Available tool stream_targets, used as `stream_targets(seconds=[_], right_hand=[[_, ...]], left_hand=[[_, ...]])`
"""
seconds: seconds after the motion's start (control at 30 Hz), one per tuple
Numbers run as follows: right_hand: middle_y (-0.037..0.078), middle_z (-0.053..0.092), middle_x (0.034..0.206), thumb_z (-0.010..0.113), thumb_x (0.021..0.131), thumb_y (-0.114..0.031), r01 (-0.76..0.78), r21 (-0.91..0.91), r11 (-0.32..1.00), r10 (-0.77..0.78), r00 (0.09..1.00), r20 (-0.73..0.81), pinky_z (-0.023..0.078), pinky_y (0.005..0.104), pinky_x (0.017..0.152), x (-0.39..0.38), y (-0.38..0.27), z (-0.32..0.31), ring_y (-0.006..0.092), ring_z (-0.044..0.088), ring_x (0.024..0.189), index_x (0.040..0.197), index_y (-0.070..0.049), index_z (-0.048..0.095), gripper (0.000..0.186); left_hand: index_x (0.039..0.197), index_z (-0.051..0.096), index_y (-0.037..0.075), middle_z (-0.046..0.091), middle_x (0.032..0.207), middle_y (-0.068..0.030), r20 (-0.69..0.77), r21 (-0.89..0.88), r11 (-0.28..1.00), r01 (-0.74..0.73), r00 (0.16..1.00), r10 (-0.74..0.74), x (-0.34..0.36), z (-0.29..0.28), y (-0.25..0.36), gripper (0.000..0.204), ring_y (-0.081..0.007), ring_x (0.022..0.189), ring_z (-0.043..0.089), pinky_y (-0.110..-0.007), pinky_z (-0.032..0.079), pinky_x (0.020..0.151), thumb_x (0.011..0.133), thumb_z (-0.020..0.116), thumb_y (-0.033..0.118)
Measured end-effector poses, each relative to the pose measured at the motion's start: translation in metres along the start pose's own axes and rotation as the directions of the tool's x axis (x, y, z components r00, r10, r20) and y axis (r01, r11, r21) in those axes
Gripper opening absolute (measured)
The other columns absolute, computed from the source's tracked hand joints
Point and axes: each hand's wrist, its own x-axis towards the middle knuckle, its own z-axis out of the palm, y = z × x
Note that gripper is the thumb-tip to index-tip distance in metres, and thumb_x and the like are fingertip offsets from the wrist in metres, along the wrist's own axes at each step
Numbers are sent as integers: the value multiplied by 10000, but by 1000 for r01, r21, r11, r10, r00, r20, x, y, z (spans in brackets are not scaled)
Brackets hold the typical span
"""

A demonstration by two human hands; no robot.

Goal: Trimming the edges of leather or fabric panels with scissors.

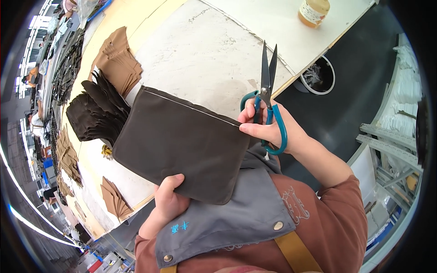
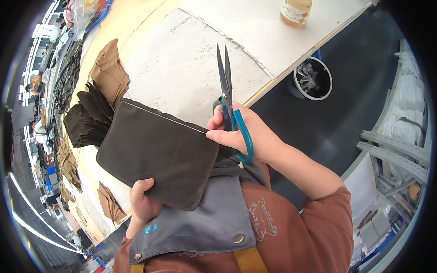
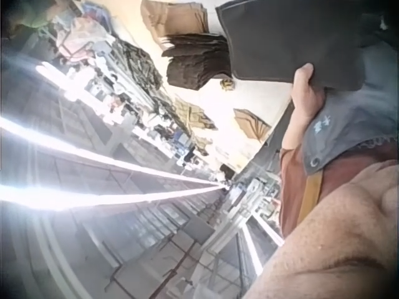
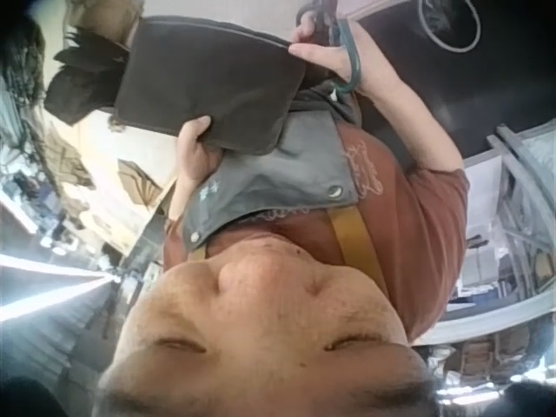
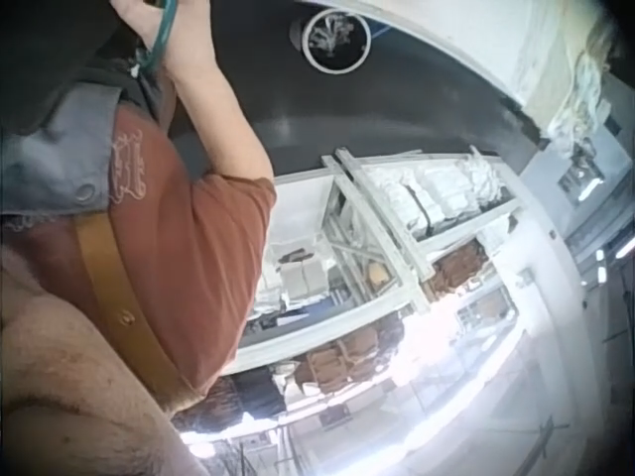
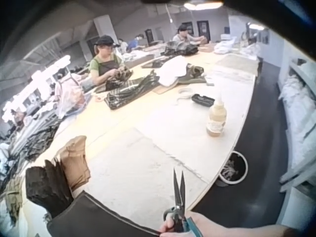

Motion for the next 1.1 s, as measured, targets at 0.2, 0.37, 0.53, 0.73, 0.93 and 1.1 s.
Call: stream_targets(seconds=[0.2,0.37,0.53,0.73,0.93,1.1], right_hand=[[59,603,939,707,783,-26,88,-159,983,-63,985,158,465,244,733,18,-23,-1,99,564,833,876,-89,438,292],[54,612,931,714,783,-49,111,-242,964,-67,980,186,473,240,727,27,-28,2,94,569,816,874,-80,459,272],[49,621,871,706,795,-65,30,-174,984,-11,994,109,473,253,731,30,-19,-1,103,567,790,871,-67,476,242],[41,612,817,707,803,-91,-66,-198,978,72,997,27,461,237,693,17,-22,-14,102,568,759,854,-66,495,219],[61,475,721,729,769,-501,29,-701,713,90,987,133,421,299,631,-17,-27,-35,167,468,665,829,-39,506,517],[111,479,711,641,797,-598,-13,-737,676,210,962,176,418,348,608,-41,-16,-40,235,494,652,766,-22,476,600]], left_hand=[[1274,397,-83,506,1255,-221,-34,62,996,57,998,-55,-3,17,3,545,-346,1144,526,-448,421,990,747,436,50],[1287,383,-87,500,1263,-224,-49,87,994,68,997,-64,-4,18,2,559,-352,1153,521,-453,420,996,744,432,39],[1281,379,-97,500,1260,-234,-39,48,997,65,997,-63,-1,14,1,561,-361,1150,524,-456,430,984,742,434,46],[1274,387,-98,511,1245,-234,-45,41,998,56,998,-54,-1,11,0,558,-361,1130,537,-453,435,977,739,438,50],[1272,417,-60,492,1275,-202,30,-67,994,85,996,-83,-1,0,1,496,-343,1174,505,-468,406,1013,780,444,0],[1271,401,-89,526,1229,-221,-34,8,999,54,998,-53,-1,7,0,554,-346,1116,546,-441,441,963,739,449,55]])
